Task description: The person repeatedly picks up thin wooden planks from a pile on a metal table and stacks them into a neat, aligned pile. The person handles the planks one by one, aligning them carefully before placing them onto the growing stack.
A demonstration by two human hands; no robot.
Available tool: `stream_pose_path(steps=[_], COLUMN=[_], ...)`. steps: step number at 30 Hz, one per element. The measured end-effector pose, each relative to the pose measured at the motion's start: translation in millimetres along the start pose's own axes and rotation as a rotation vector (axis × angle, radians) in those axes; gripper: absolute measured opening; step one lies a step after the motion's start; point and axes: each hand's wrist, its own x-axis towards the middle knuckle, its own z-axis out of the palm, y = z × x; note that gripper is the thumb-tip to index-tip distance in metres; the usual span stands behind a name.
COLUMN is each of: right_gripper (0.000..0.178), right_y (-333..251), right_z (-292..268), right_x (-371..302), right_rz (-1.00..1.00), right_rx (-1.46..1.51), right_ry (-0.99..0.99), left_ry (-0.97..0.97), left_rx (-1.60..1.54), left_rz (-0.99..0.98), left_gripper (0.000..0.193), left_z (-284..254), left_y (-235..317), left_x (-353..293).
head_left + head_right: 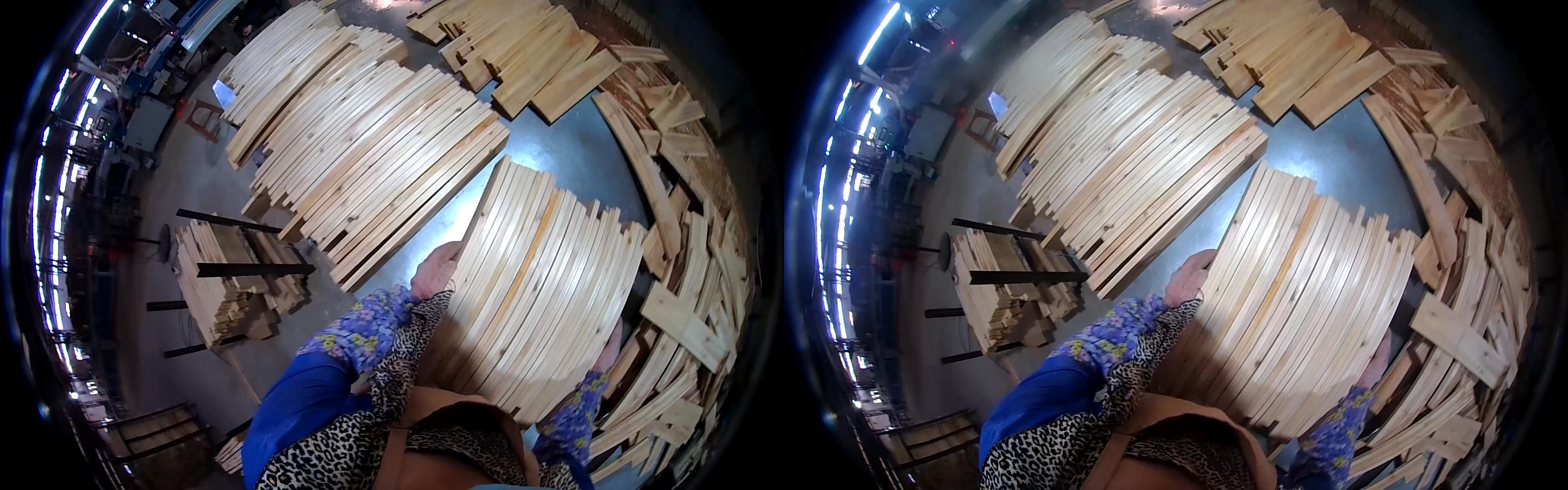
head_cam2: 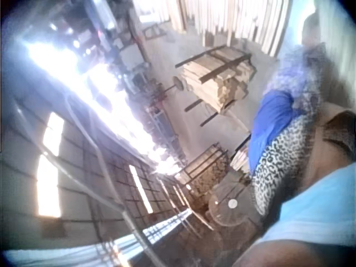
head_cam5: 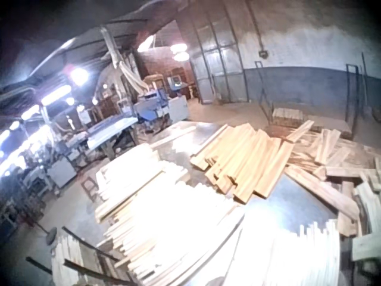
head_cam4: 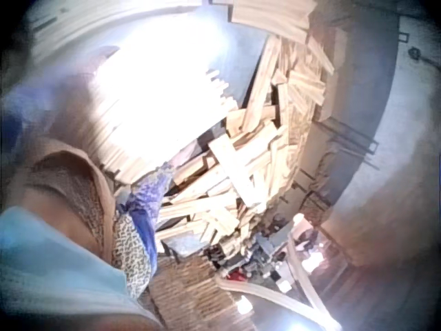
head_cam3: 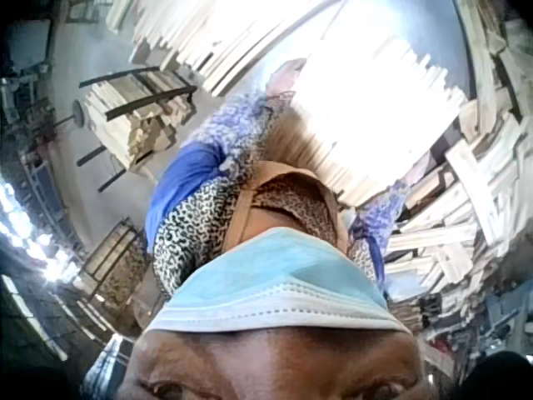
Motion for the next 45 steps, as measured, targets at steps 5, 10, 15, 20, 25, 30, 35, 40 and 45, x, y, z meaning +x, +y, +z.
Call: stream_pose_path(steps=[5,10,15,20,25,30,35,40,45], right_gripper=[0.052,0.054,0.056,0.057,0.059,0.061,0.068,0.08,0.09], right_y=[-1.6,-1.3,-9.0,-12.0,1.1,38.3,75.3,96.7,93.7], right_z=[-5.2,6.2,23.7,93.6,204.8,344.6,525.9,612.1,654.1], right_x=[-10.2,-27.8,-62.9,-85.8,-94.9,-72.0,-67.7,-42.4,-45.4], right_rz=[-0.022,-0.045,-0.107,-0.266,-0.395,-0.507,-0.087,-0.048,-0.057], right_rx=[-0.001,0.01,0.005,-0.023,0.003,-0.049,0.288,0.269,0.332], right_ry=[0.057,0.069,0.114,0.093,-0.026,-0.201,-0.617,-0.412,-0.595], left_ry=[-0.321,-0.44,-0.417,-0.435,-0.489,-0.419,-0.284,-0.116,-0.096], left_rx=[-0.205,-0.071,0.098,-0.423,-0.443,-0.343,-0.439,0.041,-0.336], left_rz=[-0.221,-0.29,-0.025,0.039,0.037,0.089,-0.071,0.214,0.203], left_gripper=[0.059,0.048,0.049,0.05,0.065,0.061,0.058,0.049,0.055], left_z=[4.2,-17.4,-47.9,-97.5,-224.5,-383.5,-514.9,-580.8,-598.0], left_y=[3.7,22.3,68.1,117.0,140.9,182.5,224.8,221.9,223.8], left_x=[31.2,50.2,74.4,138.1,201.1,235.5,230.4,251.7,245.0])
